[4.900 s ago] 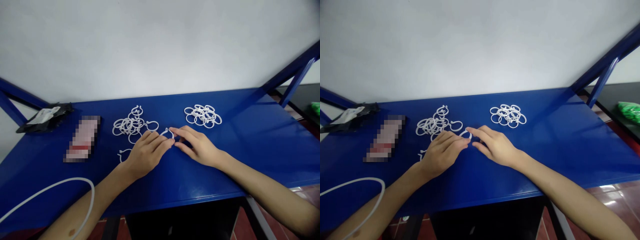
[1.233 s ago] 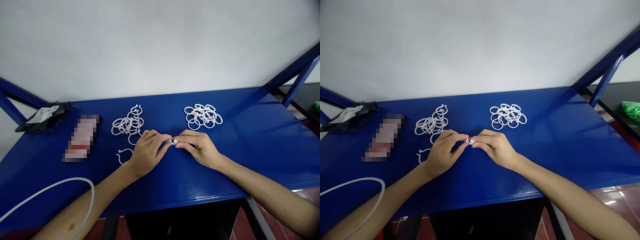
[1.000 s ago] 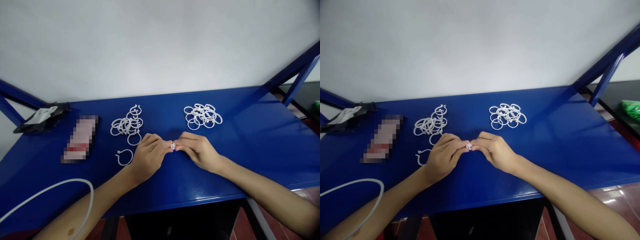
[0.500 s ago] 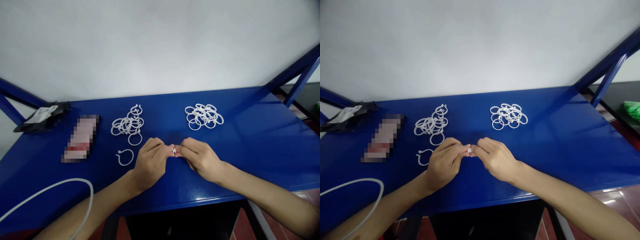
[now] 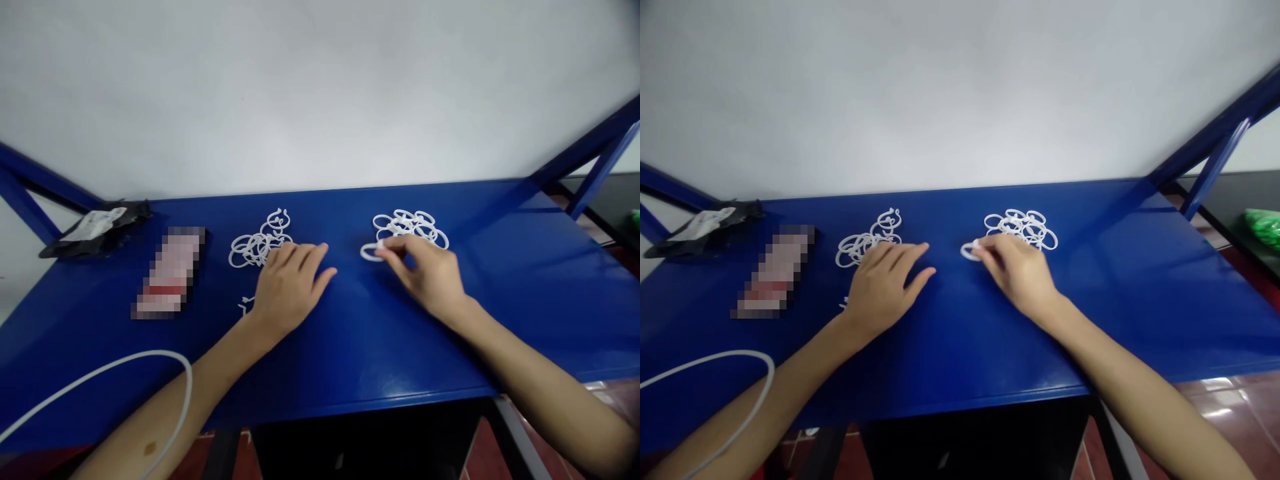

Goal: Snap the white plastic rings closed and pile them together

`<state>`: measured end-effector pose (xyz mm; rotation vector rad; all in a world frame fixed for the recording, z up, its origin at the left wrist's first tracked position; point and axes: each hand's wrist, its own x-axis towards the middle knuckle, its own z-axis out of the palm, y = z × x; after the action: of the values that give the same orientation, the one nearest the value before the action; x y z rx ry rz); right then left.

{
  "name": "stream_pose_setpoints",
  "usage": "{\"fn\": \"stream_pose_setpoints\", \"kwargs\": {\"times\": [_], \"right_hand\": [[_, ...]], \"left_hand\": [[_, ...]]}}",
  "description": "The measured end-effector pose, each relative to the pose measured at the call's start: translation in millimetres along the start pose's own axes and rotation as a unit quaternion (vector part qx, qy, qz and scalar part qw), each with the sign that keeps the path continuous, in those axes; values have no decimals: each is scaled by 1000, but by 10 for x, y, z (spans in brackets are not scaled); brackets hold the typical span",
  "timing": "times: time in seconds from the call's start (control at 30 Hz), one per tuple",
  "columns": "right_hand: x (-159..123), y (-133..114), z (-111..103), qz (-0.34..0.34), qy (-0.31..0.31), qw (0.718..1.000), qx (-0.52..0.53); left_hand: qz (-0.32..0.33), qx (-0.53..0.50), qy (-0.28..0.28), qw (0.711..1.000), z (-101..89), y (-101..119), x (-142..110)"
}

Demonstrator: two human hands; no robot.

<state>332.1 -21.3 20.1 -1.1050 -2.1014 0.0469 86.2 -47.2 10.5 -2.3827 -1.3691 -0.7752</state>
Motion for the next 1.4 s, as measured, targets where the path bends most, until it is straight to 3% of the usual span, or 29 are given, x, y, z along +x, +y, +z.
{"fn": "stream_pose_setpoints", "kwargs": {"times": [0.07,0.17,0.37,0.53,0.63,0.87,1.07,1.23,1.4], "right_hand": [[64,155,-55,71,32,996,-42],[121,343,-109,119,30,988,-93],[153,481,-21,150,17,978,-142],[169,513,44,168,2,974,-155],[169,508,30,172,10,973,-155],[139,409,-33,124,40,980,-152],[97,206,-59,37,36,993,-105],[16,-40,-4,-27,-64,997,34],[-82,-205,130,27,-161,973,161]], "left_hand": [[-54,59,-42,996,21,-129,-1],[-88,110,-78,987,55,-269,-19],[-70,132,-82,985,82,-343,-49],[-91,177,-162,967,34,-337,-13],[-106,184,-181,960,31,-355,5],[-112,163,-139,970,80,-419,4],[-126,67,-36,989,46,-315,24],[-46,-75,9,996,-19,-113,34],[3,-169,-6,986,-21,52,-11]]}}
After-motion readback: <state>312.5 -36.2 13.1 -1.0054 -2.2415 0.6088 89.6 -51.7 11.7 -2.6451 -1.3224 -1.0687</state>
